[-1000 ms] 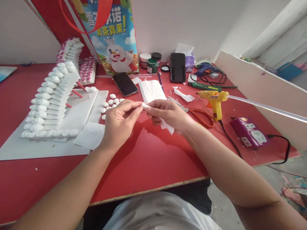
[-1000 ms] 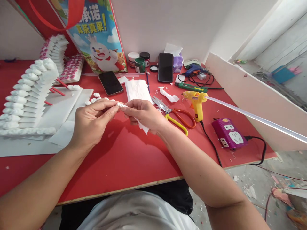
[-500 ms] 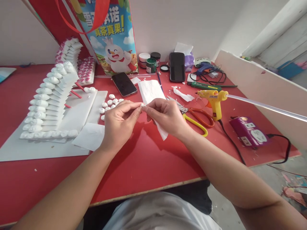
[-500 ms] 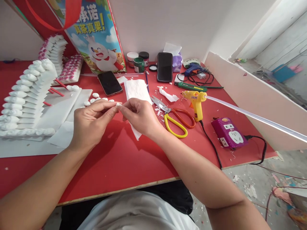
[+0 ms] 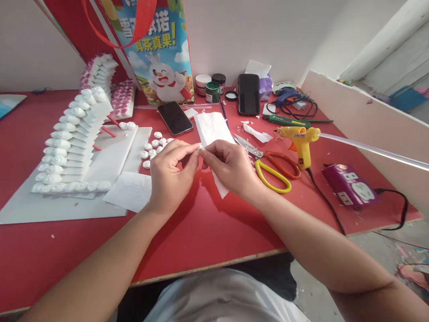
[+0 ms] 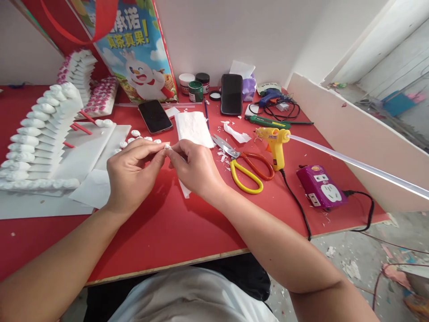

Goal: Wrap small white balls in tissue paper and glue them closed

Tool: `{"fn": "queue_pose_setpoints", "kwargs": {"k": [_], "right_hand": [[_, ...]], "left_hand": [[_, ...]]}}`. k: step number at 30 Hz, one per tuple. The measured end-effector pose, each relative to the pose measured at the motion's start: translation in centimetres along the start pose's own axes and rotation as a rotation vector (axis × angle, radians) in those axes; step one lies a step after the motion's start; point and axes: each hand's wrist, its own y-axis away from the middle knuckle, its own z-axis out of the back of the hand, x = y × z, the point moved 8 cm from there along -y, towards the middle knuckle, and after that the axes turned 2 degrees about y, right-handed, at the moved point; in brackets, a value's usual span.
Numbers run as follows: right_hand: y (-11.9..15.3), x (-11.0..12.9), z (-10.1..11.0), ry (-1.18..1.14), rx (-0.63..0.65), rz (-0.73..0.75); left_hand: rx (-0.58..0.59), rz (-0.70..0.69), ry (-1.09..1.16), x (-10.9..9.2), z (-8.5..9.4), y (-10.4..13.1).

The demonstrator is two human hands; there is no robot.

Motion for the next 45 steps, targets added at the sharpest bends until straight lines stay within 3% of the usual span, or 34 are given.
{"fn": "queue_pose_setpoints", "kwargs": {"k": [7,14,19,22,27,31,37,42,45], "right_hand": [[0.2,-0.2,0.4,-0.098,-0.041,-0.017],[0.2,0.9,0.9,0.019,-0.022,0.061],[0.2,0.8,0.8,-0.005,-0.001,0.012],[-0.1,-0.5,0.4,-0.263,0.114,-0.169],[0.2,-2.2,-1.3,-0.795,0.424,-0.530],[0.6,-1.9,-2.3,-0.940,0.583,-0.581],[0.0,-1.7,-1.9,-0.872,0.429,-0.437],[-0.6,-1.0,-0.6,-0.554,0.282,-0.233],[-0.6,-1.0,0.2,-0.319,0.179,-0.192]], "left_hand": [[0.004,-0.155,-0.104,-1.4,-0.6,0.3],[0.118,0.042,0.164,-0.2,-1.0,-0.1],[0.076,-0.017,0.064,-0.4,-0.6,-0.1],[0.047,-0.031,0.010,-0.7,-0.3,-0.1],[0.106,0.045,0.102,-0.3,-0.5,-0.4],[0.105,0.118,0.167,0.5,-0.3,-0.5],[0.073,0.265,0.301,1.9,-0.6,-0.2],[0.048,0.337,0.359,2.5,-0.8,0.2],[0.035,0.345,0.342,2.6,-0.8,0.4]]}}
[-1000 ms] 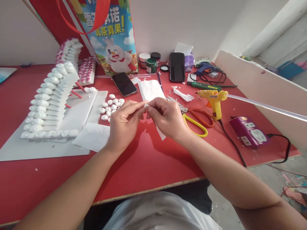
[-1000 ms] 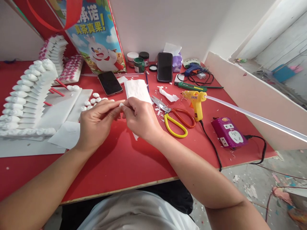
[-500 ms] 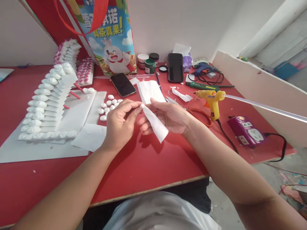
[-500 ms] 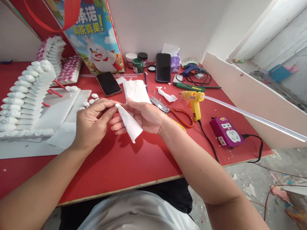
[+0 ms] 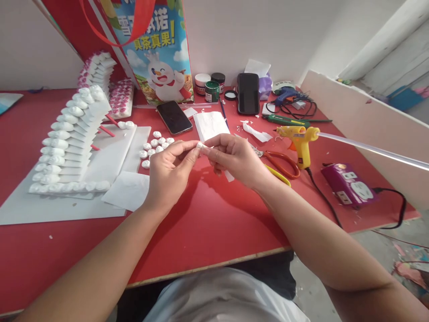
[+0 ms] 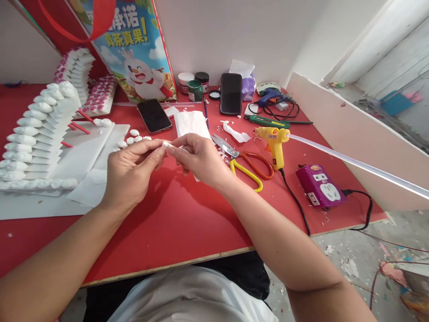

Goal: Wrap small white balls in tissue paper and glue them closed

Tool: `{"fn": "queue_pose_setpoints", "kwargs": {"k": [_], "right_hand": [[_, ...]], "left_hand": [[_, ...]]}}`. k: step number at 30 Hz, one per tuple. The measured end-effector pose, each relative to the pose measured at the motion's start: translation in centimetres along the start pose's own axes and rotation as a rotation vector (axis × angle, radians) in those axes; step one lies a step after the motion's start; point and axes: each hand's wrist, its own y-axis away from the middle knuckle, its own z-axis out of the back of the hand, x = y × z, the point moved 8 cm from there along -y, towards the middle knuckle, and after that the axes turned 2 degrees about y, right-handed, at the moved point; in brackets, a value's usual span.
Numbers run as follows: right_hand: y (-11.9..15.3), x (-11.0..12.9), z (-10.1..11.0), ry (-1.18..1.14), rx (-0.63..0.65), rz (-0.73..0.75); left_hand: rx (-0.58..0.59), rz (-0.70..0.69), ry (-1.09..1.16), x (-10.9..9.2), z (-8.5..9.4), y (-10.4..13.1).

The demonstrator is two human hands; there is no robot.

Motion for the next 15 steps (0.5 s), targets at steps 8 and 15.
{"fn": "queue_pose_setpoints", "kwargs": {"k": [8,15], "right_hand": [[0.6,0.3,0.1,0.155,-0.173,0.104],[1.4,0.9,-1.1,0.042,-0.163,0.186]], "left_hand": [[-0.027,-0.215,-0.185,-2.1,-0.1,0.4],[-0.145,-0.557,-0.447,-4.2,-0.3,1.7]]}}
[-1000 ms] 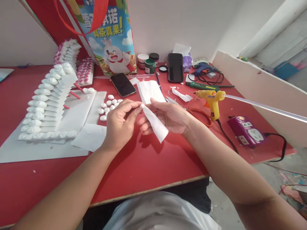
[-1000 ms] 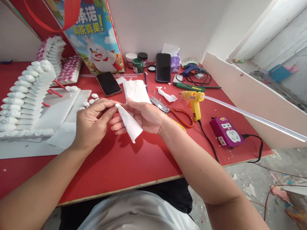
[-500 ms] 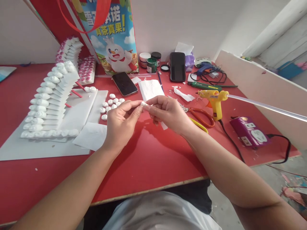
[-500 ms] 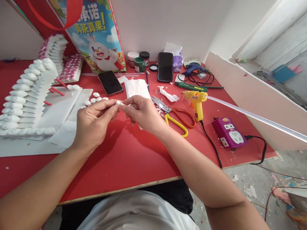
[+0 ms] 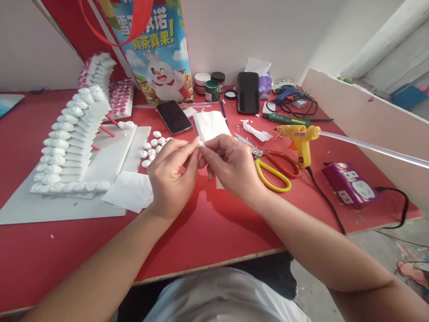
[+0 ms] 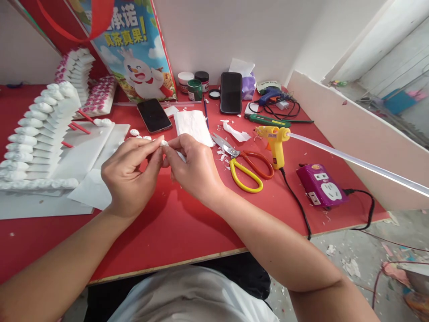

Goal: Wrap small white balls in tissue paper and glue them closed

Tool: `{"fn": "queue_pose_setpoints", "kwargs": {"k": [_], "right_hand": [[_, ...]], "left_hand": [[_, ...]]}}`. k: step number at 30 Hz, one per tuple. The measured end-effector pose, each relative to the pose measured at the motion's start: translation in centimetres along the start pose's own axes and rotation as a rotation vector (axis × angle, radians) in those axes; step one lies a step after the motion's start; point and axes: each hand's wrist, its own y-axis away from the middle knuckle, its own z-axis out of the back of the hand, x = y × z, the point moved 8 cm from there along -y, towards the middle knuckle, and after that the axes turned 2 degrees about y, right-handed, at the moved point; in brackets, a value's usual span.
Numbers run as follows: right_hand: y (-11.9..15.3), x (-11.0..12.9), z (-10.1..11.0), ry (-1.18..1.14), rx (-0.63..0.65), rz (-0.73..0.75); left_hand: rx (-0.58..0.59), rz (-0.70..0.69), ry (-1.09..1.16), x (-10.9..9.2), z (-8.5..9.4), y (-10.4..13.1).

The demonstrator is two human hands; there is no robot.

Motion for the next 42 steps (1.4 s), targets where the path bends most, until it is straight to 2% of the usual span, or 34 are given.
{"fn": "queue_pose_setpoints", "kwargs": {"k": [2,4,9,11,14,16,19,21,26,31,33,35,39,42], "right_hand": [[-0.1,0.1,0.2,-0.008,0.008,0.004],[-0.2,0.2,0.5,0.018,0.017,0.011],[-0.5,0.7,0.9,0.120,0.073,0.076],[-0.5,0.6,0.8,0.134,0.095,0.075],[-0.6,0.3,0.7,0.084,0.114,0.012],[-0.7,-0.1,0.6,-0.020,0.154,-0.081],[-0.7,-0.8,0.4,-0.192,0.224,-0.267],[-0.8,-1.1,0.7,-0.251,0.220,-0.328],[-1.1,-1.0,1.0,-0.206,0.192,-0.270],[-1.0,-0.7,1.2,0.011,0.067,-0.182],[-0.9,-0.3,1.4,0.084,-0.007,-0.120],[-0.6,0.0,1.5,0.093,-0.061,-0.059],[-0.3,0.2,1.0,0.005,-0.060,-0.014],[-0.3,0.5,1.2,-0.026,-0.067,0.001]], "left_hand": [[0.003,-0.044,-0.003,-0.3,0.0,0.1],[0.038,-0.027,0.058,-0.3,-0.2,-0.1],[0.203,0.220,0.338,1.4,-1.1,-0.2],[0.238,0.252,0.374,1.7,-1.3,-0.2],[0.220,0.217,0.303,1.5,-1.1,-0.3],[0.182,0.203,0.235,1.5,-0.7,-0.4],[0.150,0.273,0.212,2.0,-0.4,-0.4],[0.158,0.351,0.241,2.6,-0.5,-0.2],[0.152,0.505,0.376,4.2,-1.2,0.4],[0.114,0.592,0.436,4.7,-1.6,1.1],[0.117,0.561,0.400,4.0,-1.6,1.0],[0.104,0.441,0.309,2.8,-1.1,0.5],[0.025,0.150,0.115,0.4,-0.2,-0.2],[0.010,0.068,0.069,-0.1,-0.2,-0.1]]}}
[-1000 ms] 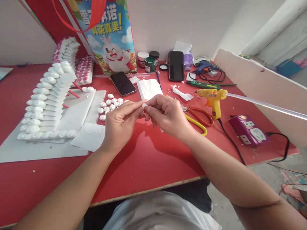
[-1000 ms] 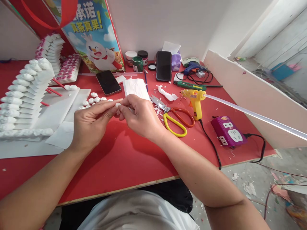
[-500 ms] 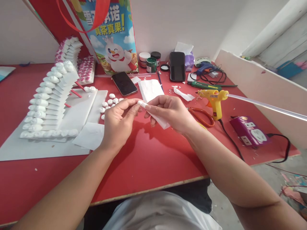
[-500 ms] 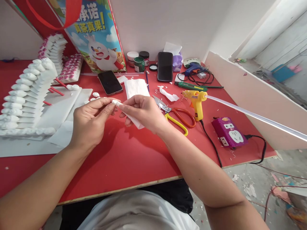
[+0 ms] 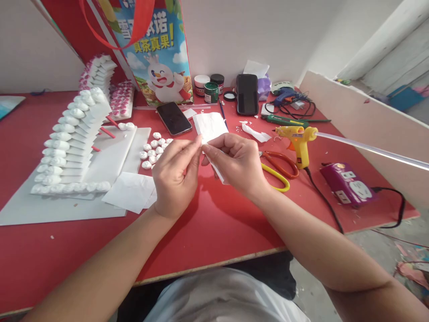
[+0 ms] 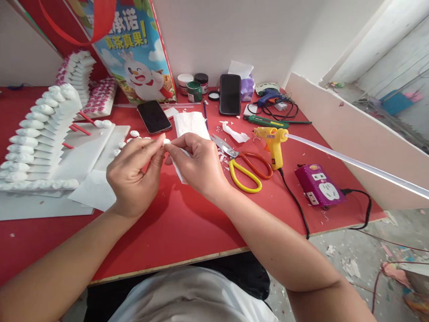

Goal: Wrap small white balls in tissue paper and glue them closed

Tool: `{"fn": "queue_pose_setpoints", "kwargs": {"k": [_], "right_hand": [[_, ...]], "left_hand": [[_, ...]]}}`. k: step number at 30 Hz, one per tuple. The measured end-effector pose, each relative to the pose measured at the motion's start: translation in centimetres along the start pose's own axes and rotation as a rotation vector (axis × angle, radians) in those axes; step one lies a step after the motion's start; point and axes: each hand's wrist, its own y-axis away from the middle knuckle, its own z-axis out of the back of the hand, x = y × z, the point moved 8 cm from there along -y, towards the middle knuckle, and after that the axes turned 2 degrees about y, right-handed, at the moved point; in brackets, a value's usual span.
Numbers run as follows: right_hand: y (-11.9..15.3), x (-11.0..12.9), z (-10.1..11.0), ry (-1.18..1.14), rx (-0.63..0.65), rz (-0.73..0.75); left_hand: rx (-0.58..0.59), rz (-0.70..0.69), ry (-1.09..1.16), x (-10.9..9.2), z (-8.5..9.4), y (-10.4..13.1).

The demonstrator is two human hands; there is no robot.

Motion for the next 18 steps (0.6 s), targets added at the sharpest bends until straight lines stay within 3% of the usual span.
{"fn": "queue_pose_setpoints", "kwargs": {"k": [4,8,10,15,18], "right_hand": [[-0.1,0.4,0.4,0.045,0.040,0.017],[-0.2,0.5,0.4,0.144,0.128,0.057],[-0.3,0.4,0.3,0.187,0.155,0.082],[-0.3,0.5,0.1,0.185,0.167,0.093],[-0.7,-0.7,-0.1,-0.004,0.216,-0.131]], "left_hand": [[0.041,0.099,0.151,0.9,-0.1,0.0],[0.128,0.428,0.452,4.0,-1.1,0.2],[0.189,0.518,0.551,5.0,-1.7,0.3],[0.197,0.529,0.572,5.5,-1.8,0.2],[0.175,0.530,0.540,5.5,-1.7,0.2]]}}
